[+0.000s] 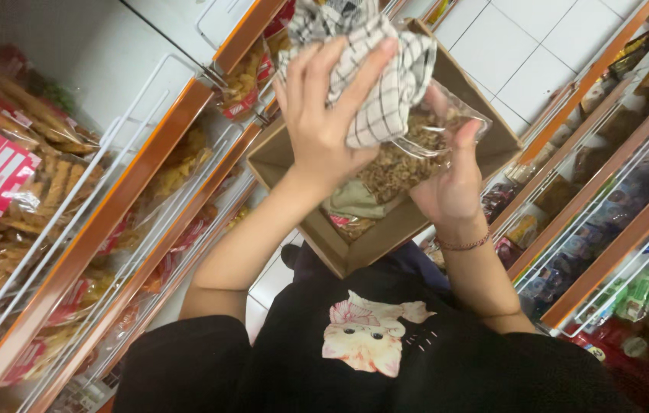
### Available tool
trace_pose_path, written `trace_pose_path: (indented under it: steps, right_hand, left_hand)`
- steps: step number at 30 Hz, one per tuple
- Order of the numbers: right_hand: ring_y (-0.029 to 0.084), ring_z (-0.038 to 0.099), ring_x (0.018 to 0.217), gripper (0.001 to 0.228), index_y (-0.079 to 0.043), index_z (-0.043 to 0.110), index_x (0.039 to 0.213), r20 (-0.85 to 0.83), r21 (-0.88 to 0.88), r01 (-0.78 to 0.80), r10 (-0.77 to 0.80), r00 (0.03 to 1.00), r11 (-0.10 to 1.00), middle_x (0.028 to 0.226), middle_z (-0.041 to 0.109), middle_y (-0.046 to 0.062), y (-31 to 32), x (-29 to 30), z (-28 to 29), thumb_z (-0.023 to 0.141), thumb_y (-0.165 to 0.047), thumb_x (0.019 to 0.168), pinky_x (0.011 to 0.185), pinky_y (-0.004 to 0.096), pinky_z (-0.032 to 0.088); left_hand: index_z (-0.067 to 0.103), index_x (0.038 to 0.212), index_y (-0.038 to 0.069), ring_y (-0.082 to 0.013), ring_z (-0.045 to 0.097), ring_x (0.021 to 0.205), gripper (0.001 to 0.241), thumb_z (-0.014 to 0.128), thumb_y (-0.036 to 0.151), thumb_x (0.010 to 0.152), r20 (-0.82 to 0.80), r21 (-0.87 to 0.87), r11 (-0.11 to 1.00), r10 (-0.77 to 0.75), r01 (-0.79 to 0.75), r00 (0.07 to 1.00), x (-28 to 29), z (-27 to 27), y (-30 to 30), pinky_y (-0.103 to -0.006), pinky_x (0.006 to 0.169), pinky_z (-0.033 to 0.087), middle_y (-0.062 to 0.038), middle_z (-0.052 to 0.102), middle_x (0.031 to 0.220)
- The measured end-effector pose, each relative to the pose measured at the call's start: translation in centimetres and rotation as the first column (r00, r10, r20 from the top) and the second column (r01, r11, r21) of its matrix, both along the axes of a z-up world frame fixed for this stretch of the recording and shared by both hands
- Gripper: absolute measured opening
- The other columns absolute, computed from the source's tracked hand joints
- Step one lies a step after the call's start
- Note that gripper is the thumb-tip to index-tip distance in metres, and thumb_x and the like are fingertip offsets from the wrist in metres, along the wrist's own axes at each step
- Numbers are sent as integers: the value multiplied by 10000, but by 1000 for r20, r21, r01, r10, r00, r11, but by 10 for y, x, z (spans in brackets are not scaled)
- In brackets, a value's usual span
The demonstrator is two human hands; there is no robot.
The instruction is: The person sprays and wipes store shelves with a cloth. They then take snack bags from a cardboard box and arrange them onto the shelves.
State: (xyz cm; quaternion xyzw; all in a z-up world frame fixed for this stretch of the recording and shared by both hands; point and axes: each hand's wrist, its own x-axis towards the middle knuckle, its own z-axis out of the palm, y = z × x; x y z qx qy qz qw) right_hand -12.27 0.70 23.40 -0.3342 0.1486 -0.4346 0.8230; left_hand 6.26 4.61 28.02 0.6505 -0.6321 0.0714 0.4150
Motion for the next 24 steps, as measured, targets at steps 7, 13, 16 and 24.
trace_pose_path:
  steps: [7,13,16,24]
  right_hand:
    - [293,455,1456,644,6,385,1582,34,-43,150,-148,988,988,1605,458,179,-10,8,35,331,-522,1217,1289,460,392]
    - [333,529,1436,706,-79,388,1591,266,263,200,-270,925,944,1610,476,155,-10,10,50,312,-549,1069,1244,540,428]
    - [318,545,1416,665,-68,419,1597,234,191,144,-187,954,971,1563,499,149,-4,13,40,394,-510,1102,1228,526,427]
    - [297,563,1393,507,-21,444,1532,-10,63,166,-166,986,984,1503,541,146,5,15,15,574,-188,1071,1238,481,467]
  left_hand:
    - [739,1279,363,-260,432,1322,511,690,674,876,314,-299,926,-134,231,940,-28,-31,26,-553,1134,175,-9,537,1424]
    - [486,1479,207,-285,533,1344,553,610,554,1067,-697,-193,981,-161,33,699,1,-70,48,-450,1192,396,-114,561,1428]
    - [415,1527,68,-298,589,1302,712,606,512,1005,-938,-176,984,-158,31,-308,-2,-79,46,-456,1121,461,-155,599,1428]
    - [476,1438,-31,-287,576,1255,679,830,-7,859,-970,-226,963,-209,147,-125,-23,-41,58,-458,1118,468,-169,578,1366]
